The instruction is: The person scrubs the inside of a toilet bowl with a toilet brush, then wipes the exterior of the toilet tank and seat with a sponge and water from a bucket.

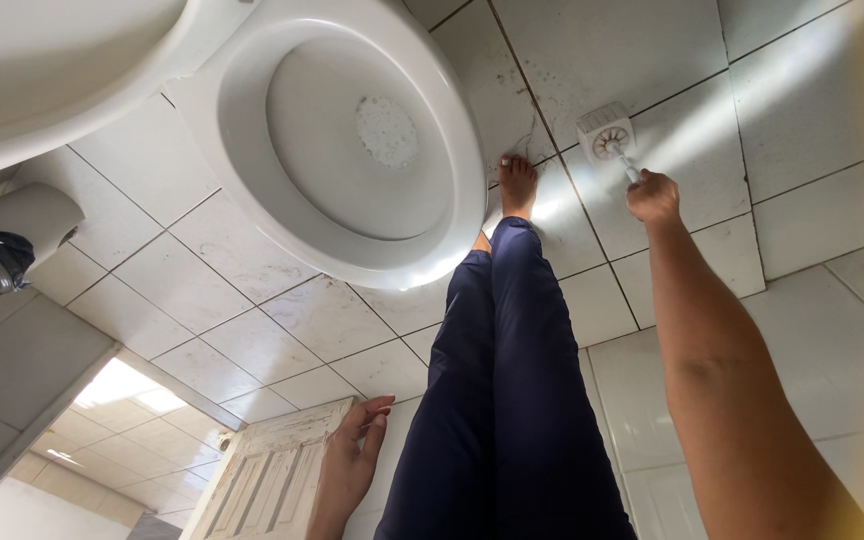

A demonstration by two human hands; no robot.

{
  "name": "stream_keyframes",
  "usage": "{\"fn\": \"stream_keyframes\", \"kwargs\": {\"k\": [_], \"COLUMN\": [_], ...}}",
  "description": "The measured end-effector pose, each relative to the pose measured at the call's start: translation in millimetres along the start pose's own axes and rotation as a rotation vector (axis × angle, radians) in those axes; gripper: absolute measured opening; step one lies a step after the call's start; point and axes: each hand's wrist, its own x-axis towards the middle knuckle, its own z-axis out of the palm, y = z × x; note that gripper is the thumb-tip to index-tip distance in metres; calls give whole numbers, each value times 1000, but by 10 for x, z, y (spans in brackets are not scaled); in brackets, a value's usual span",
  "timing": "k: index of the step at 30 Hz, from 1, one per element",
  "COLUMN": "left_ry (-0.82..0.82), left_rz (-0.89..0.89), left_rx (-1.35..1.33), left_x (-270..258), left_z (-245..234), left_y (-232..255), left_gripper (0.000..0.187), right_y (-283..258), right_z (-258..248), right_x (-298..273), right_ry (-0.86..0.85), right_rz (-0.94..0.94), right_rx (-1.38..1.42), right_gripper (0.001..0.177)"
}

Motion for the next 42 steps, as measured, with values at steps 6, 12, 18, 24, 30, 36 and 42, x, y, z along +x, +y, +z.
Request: {"fn": "stream_keyframes", "kwargs": {"k": [6, 12, 18, 24, 30, 36, 42], "left_ry": [-33, -29, -18, 7, 25, 126, 529], "left_rz": [41, 38, 34, 58, 105, 202, 660], "left_rx": [-55, -67, -64, -95, -144, -126, -140], "left_x": [9, 40, 88, 115, -64, -614, -999], "left_z": [53, 15, -9, 28, -4, -187, -408], "left_y": [111, 192, 235, 317, 653, 1084, 852], "left_gripper": [29, 28, 28, 27, 26, 29, 31], "right_y": [-22, -372, -1090, -1425, -1241, -1558, -2109], "right_z": [-56, -541, -1423, -1892, -1787, -1291, -1299], "right_x": [-131, 53, 536, 687, -285, -2729, -4247], "right_ry": [262, 323, 308, 91, 175, 205, 226], "right_rz": [-295, -457, -369, -148, -410, -708, -1026], "right_rx": [-239, -130, -237, -207, -433, -639, -657], "right_gripper": [22, 24, 25, 63, 102, 100, 100]}}
